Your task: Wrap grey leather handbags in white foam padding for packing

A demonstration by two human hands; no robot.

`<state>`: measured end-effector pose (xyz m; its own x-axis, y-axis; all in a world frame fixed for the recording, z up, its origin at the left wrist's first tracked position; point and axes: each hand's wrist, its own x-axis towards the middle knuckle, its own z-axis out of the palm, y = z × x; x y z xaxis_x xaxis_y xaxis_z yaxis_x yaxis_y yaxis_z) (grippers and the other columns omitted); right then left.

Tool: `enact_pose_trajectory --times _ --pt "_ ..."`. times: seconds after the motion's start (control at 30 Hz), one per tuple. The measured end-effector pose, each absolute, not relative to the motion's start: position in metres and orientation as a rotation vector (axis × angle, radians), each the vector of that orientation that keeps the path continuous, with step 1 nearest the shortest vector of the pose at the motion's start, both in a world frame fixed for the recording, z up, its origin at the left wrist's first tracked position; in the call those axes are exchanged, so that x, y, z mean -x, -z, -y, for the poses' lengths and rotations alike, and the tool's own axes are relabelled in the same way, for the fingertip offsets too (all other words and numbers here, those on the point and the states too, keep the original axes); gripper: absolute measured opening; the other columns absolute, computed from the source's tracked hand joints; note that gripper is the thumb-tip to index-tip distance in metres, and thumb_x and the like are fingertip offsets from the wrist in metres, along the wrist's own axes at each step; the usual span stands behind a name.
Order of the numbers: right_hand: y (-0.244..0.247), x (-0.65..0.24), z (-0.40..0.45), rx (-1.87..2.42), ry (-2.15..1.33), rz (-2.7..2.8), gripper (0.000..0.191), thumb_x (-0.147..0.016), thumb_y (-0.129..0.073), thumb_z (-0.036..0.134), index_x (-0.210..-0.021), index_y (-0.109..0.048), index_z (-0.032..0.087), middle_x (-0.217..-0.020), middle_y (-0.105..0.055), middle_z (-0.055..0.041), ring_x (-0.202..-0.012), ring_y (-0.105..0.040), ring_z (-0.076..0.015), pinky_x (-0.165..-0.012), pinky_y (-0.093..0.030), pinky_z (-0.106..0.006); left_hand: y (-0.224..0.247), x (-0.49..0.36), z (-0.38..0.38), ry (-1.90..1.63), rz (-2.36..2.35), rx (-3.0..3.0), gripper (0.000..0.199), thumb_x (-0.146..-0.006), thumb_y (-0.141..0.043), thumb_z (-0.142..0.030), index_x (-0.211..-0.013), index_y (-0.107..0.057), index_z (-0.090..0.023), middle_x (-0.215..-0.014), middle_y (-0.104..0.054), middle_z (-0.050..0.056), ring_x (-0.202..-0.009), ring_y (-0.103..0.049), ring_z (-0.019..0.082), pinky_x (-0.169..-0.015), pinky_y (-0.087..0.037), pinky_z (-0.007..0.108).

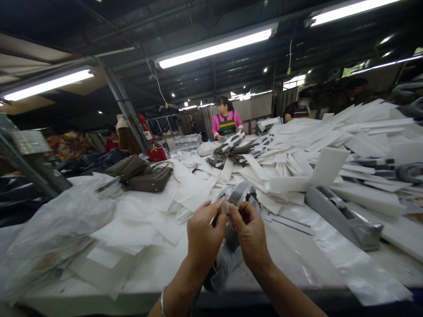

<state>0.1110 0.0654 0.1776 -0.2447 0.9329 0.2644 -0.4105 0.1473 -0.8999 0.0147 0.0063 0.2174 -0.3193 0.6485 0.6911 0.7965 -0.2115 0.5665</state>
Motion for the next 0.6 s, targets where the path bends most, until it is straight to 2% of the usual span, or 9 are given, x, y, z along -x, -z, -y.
enact_pose_trajectory --times 0.13,0.37,0.5,0.6 --pt "-0.181 -0.108 -0.062 0.629 -1.406 1.190 0.040 -0.080 -0.073 0.055 -0.072 -0.049 0.024 -0.061 -0.046 0.0047 -0.058 -0.041 -0.0135 -0.054 -0.036 -0.027 -0.214 -0.020 -0.004 1.360 1.841 1.681 0.030 -0.093 -0.057 -0.027 -0.118 -0.073 -0.025 -0.111 -0.075 0.008 -0.099 -0.071 0.027 -0.102 -0.048 0.043" --pt "-0.177 -0.111 -0.063 0.559 -1.480 1.149 0.036 -0.084 -0.071 0.053 -0.076 -0.052 0.023 -0.067 -0.052 0.0035 -0.064 -0.049 -0.0142 -0.061 -0.041 -0.027 -0.202 -0.035 0.001 1.088 1.837 1.729 0.045 -0.097 -0.048 -0.023 -0.141 -0.055 -0.014 -0.141 -0.057 0.018 -0.127 -0.058 0.033 -0.108 -0.044 0.046" --pt "-0.179 -0.121 -0.062 0.559 -1.433 1.243 0.035 -0.082 -0.072 0.053 -0.080 -0.057 0.021 -0.069 -0.055 0.0026 -0.065 -0.051 -0.0141 -0.061 -0.043 -0.027 -0.195 -0.032 0.003 0.941 1.751 1.722 0.047 -0.098 -0.047 -0.023 -0.143 -0.051 -0.011 -0.143 -0.055 0.018 -0.130 -0.055 0.032 -0.111 -0.041 0.049" --pt "-0.184 -0.128 -0.065 0.546 -1.489 1.220 0.035 -0.076 -0.079 0.047 -0.080 -0.059 0.019 -0.070 -0.058 0.0023 -0.065 -0.054 -0.0133 -0.060 -0.044 -0.025 -0.200 -0.021 0.007 1.021 1.750 1.831 0.047 -0.097 -0.049 -0.028 -0.142 -0.052 -0.013 -0.142 -0.056 0.015 -0.130 -0.056 0.030 -0.111 -0.043 0.046"
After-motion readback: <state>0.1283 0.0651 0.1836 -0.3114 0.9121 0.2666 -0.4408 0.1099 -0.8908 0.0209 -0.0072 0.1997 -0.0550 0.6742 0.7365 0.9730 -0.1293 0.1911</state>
